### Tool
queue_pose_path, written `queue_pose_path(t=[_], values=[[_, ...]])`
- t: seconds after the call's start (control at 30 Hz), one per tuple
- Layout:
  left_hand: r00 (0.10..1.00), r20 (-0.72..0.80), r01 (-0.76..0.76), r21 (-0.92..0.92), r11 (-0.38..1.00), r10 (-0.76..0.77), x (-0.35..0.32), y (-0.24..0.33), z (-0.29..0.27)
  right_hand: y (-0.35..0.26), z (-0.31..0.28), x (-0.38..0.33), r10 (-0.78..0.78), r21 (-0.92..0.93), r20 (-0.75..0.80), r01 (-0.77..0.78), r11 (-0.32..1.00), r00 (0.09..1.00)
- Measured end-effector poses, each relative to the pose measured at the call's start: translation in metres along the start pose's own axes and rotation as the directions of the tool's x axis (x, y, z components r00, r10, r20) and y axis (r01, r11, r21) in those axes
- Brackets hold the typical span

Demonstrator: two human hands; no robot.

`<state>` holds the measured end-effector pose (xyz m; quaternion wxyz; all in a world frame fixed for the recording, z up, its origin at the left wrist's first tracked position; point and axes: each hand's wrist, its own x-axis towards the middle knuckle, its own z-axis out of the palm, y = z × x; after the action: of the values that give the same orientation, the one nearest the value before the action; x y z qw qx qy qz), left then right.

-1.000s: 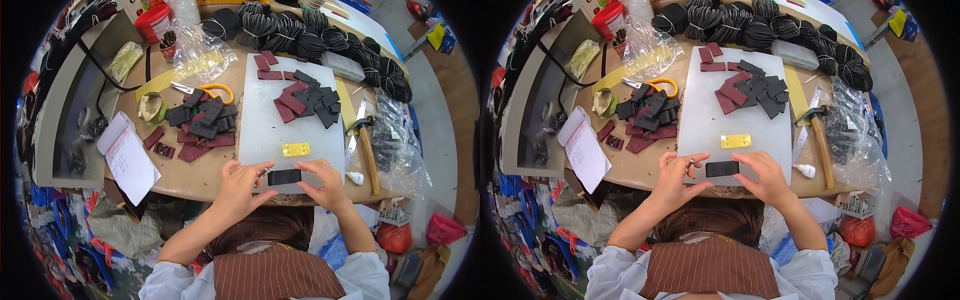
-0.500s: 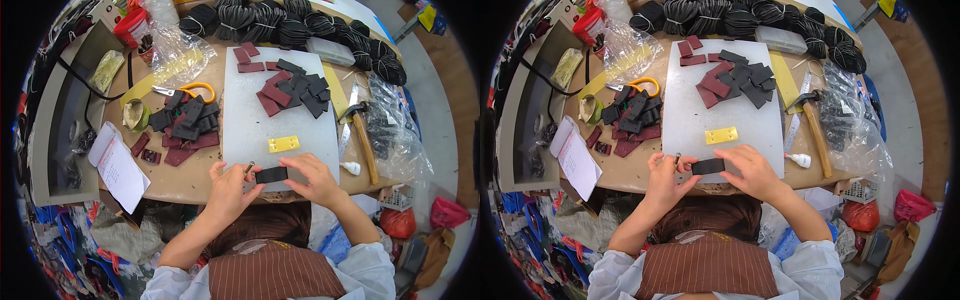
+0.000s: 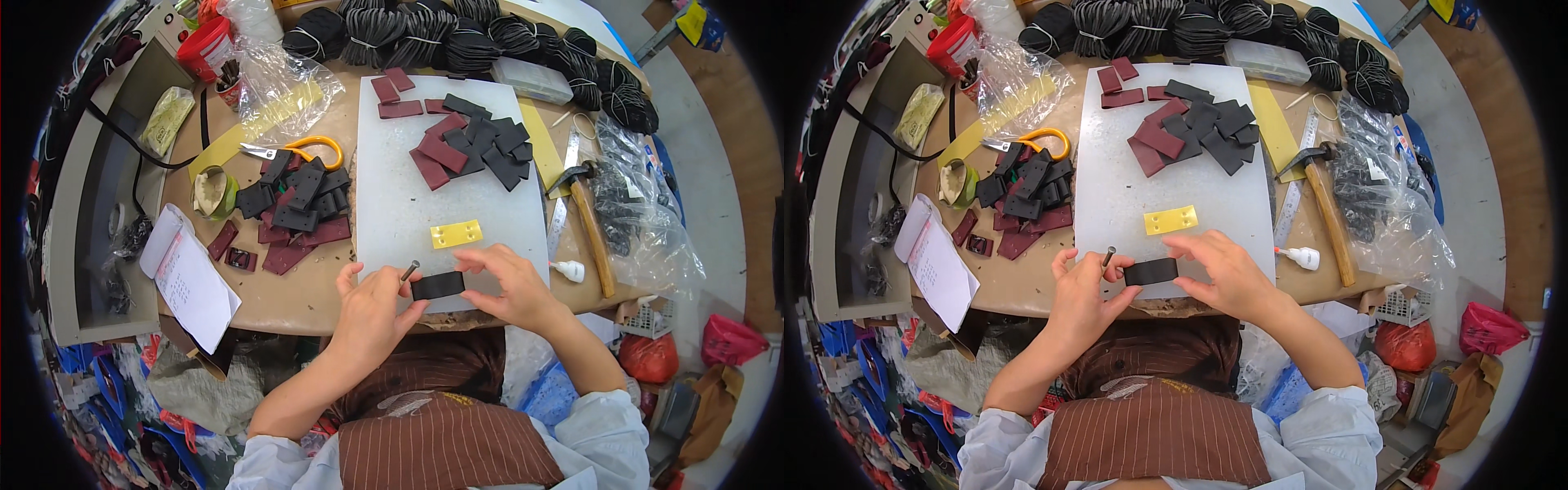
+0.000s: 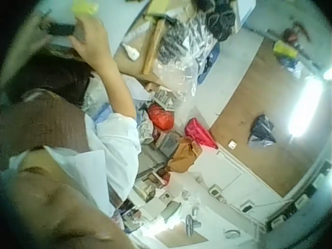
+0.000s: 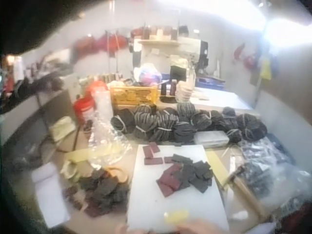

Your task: The person repeatedly places small rectangular leather pieces onto a yellow metal template, inserts a nail, and hammers it through the template into the leather. They then remove the nail and set the finished piece aside. This process is repeated with multiple pieces of black and maroon leather.

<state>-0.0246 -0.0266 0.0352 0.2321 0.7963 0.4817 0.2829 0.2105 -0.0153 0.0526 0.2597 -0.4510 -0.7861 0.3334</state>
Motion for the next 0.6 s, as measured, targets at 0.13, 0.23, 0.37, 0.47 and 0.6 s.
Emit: queue_pose_path(t=[0.13, 0.23, 0.37, 0.47, 0.6], values=[[0.999, -0.042, 0.005, -0.028, 1.0, -0.006, -0.004, 0.0, 0.004, 0.011, 0.002, -0.003, -0.222, -0.155, -0.006, 0.218, 0.963, 0.975], [0.998, -0.044, 0.036, -0.045, 0.998, -0.038, -0.006, 0.0, 0.005, 0.005, -0.001, -0.001, -0.245, -0.2, 0.032, 0.247, 0.948, 0.969], [0.998, -0.041, 0.047, -0.047, 0.998, -0.049, -0.004, 0.0, 0.005, 0.004, -0.025, 0.035, -0.209, -0.182, 0.011, 0.208, 0.961, 0.978], [0.998, -0.052, 0.03, -0.051, 0.998, -0.033, -0.003, -0.001, 0.006, -0.001, -0.024, 0.064, 0.071, -0.247, 0.028, -0.062, 0.967, 0.997], [0.998, -0.063, 0.027, -0.077, 0.997, -0.032, -0.003, -0.003, 0.008, -0.006, -0.026, 0.074, 0.111, -0.304, 0.19, -0.049, 0.951, 0.975]])
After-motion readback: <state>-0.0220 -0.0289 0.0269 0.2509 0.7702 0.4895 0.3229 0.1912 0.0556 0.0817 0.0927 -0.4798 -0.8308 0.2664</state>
